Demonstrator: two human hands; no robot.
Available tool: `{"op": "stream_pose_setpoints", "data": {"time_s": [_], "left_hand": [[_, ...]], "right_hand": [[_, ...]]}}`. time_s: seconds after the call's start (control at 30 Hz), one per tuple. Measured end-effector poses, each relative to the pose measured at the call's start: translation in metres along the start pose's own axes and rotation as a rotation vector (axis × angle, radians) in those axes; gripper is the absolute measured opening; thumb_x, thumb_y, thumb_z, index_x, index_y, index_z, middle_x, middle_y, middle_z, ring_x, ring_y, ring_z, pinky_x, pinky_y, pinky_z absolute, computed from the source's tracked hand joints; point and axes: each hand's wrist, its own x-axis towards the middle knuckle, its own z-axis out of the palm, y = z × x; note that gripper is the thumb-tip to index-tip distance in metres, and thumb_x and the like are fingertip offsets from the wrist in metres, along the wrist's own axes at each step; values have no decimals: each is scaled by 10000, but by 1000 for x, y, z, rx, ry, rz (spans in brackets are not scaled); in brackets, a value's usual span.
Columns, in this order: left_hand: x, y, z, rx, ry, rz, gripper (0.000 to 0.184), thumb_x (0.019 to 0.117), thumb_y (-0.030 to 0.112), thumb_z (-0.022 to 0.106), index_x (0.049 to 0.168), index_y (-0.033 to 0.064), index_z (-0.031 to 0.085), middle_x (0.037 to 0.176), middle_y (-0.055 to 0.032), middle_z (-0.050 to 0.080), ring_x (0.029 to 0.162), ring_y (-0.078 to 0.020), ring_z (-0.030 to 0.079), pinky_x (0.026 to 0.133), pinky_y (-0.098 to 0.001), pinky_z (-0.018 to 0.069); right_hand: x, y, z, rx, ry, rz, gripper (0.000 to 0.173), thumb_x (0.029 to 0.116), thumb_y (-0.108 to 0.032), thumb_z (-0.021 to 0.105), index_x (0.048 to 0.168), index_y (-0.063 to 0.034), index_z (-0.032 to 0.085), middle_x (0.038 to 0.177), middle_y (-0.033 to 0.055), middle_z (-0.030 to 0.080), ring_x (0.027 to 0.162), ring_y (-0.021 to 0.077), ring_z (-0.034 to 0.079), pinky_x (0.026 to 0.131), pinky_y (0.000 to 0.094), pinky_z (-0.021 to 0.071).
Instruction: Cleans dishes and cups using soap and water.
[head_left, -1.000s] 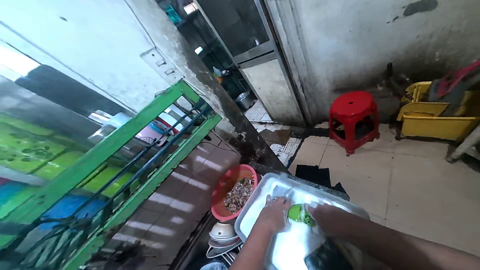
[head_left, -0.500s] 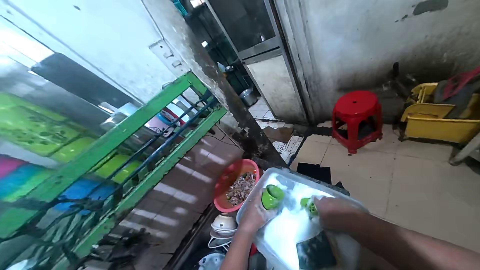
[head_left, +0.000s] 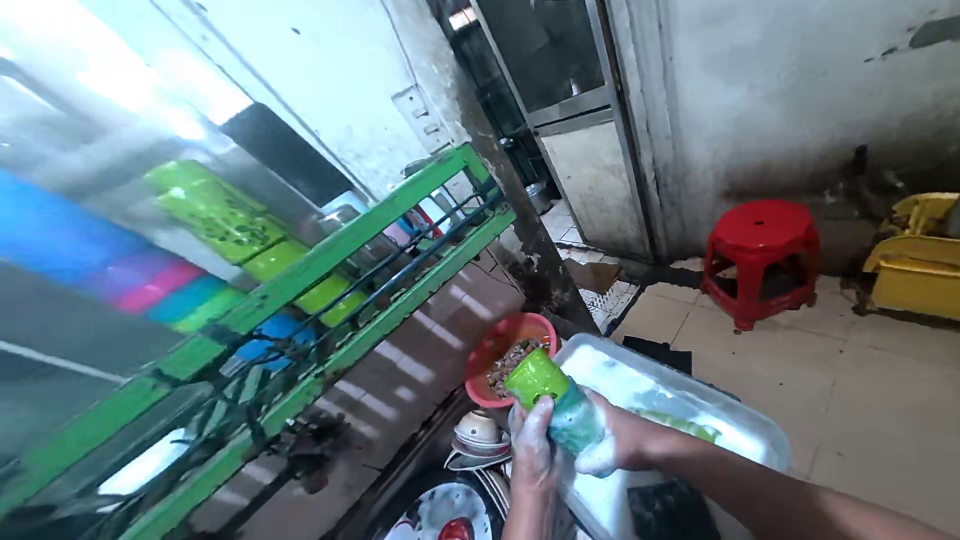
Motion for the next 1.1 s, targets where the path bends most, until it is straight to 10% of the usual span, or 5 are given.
{"op": "stream_pose_setpoints", "data": {"time_s": [0.27,0.53,0.7,0.87,1.1], "left_hand": [[2,-2,2,86,345,102,476,956,30,617,1398,-16,445,1095,-212,648,897,-255,692,775,-424,612],[12,4,-31,-31,376,71,424,1021,119,516,1420,17,414,1135,-176,622,956,-235,665,820,-422,593],[-1,7,-28,-64,255,52,475,950,90,520,1403,24,390,1113,-152,624,951,-198,672,818,-386,602],[-23,2,-4,-145,169,14,590,861,124,592,1390,-6,365,1080,-146,637,921,-180,686,798,-372,613],[-18,-2,5,-2,392,98,423,970,58,572,1363,-26,442,1033,-182,654,864,-224,691,761,-388,610]], "right_hand": [[11,-22,27,-624,129,197,1027,840,-320,787,1646,-198,163,1407,254,549,1218,437,606,994,611,503],[4,16,-16,-446,-110,200,1071,794,-225,859,1631,-132,198,1407,282,552,1282,443,565,1041,650,457],[0,-10,-10,-630,-100,96,1133,830,-558,787,1645,-69,170,1659,245,256,1515,439,284,1193,638,280],[14,-30,7,-156,-84,-14,1144,762,-178,872,1639,-140,139,1465,218,513,1307,303,565,1093,482,476],[20,-28,28,-782,82,-27,885,871,-261,754,1619,-208,284,1371,237,565,1248,432,572,1010,611,485]]}}
